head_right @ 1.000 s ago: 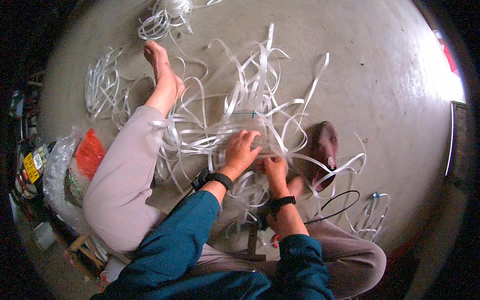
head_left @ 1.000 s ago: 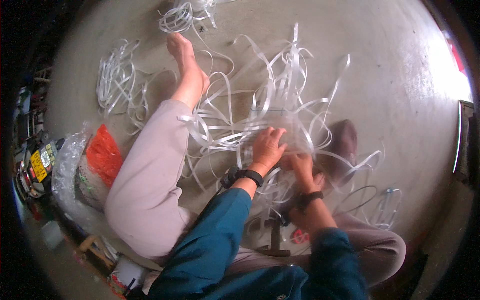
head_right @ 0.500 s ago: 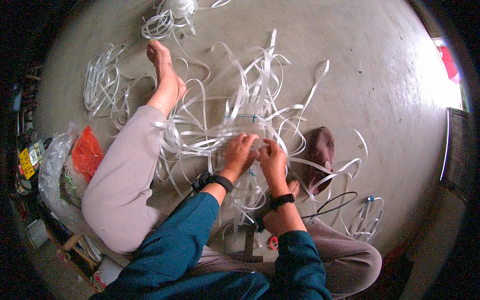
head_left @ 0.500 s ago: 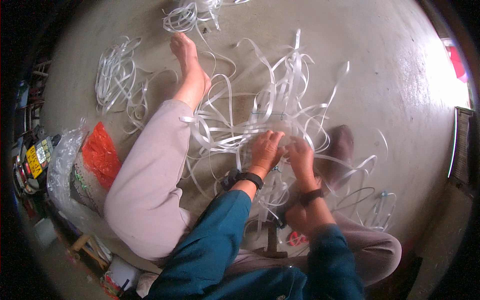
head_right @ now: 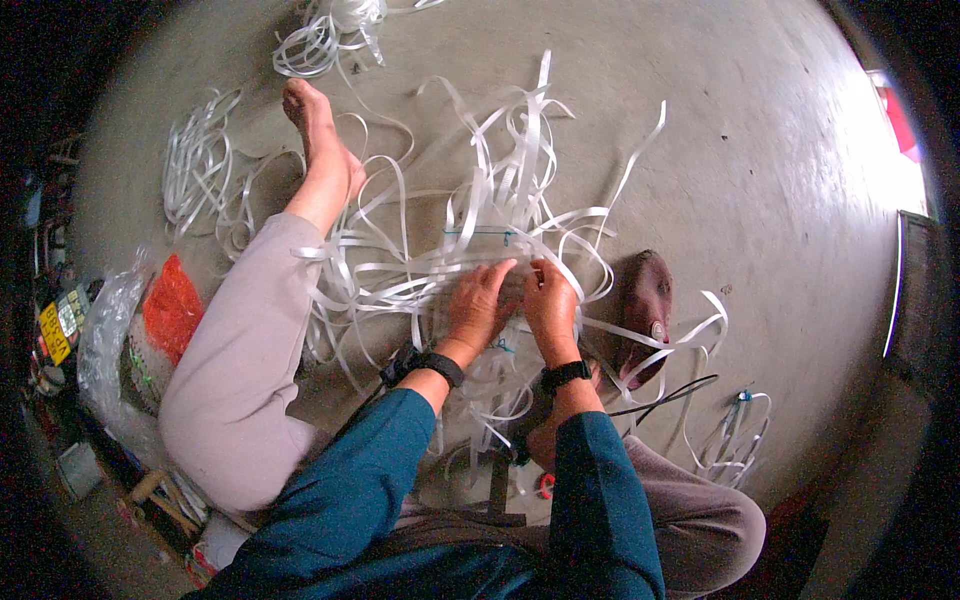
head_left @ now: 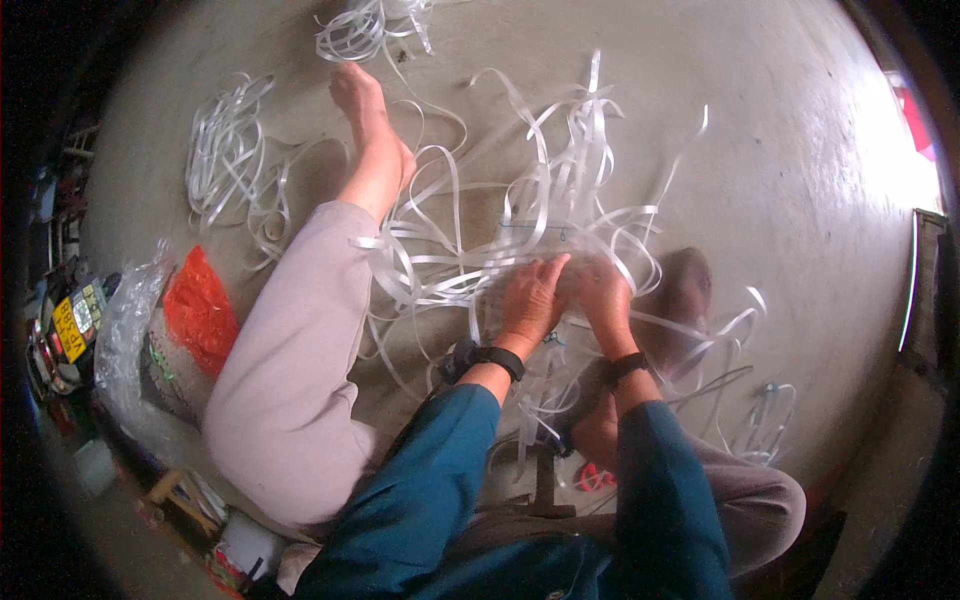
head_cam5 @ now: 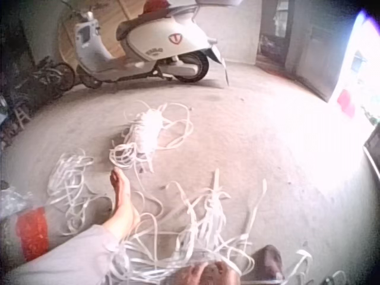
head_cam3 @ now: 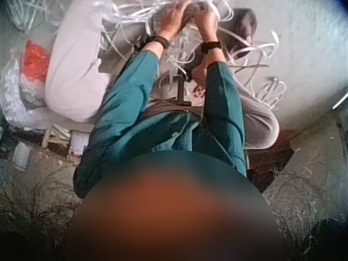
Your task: Weaving a base using white plastic packing strips.
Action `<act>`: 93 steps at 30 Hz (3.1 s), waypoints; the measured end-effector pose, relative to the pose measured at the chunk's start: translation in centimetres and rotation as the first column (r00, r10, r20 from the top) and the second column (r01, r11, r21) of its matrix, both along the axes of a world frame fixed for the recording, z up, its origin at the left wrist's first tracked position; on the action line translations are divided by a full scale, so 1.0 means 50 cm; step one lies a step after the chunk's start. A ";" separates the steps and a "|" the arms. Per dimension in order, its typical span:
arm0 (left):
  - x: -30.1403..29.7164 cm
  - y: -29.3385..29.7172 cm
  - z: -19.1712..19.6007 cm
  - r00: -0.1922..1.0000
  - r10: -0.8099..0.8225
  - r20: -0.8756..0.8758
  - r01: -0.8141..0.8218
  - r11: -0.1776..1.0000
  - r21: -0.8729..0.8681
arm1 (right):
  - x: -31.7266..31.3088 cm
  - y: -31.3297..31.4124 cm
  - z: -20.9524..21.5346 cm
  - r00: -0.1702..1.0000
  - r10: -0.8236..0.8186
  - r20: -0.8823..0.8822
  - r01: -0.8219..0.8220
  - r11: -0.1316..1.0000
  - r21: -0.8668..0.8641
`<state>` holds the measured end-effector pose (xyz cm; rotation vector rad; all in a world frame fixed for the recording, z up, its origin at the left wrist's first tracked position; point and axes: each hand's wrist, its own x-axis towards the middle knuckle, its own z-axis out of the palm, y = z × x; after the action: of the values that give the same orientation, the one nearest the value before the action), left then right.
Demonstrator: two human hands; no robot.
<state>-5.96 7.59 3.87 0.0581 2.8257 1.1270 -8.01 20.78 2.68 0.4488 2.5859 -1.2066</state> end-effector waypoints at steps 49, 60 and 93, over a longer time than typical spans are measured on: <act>0.003 0.001 -0.030 0.999 -0.049 -0.002 0.049 0.998 -0.029 | -0.022 -0.003 0.044 0.996 0.079 -0.047 -0.076 0.995 0.061; -0.003 0.003 -0.013 0.998 -0.040 0.044 0.041 0.999 -0.017 | -0.050 0.001 0.015 0.998 0.058 0.013 -0.057 0.998 -0.003; -0.005 0.007 -0.026 0.985 0.023 0.170 -0.042 0.993 0.112 | -0.072 0.047 0.040 0.949 0.311 0.056 -0.315 0.922 0.225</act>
<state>-6.20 7.94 2.59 -0.0719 2.6216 1.2385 -11.61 23.11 4.67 0.0793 2.6620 -0.7942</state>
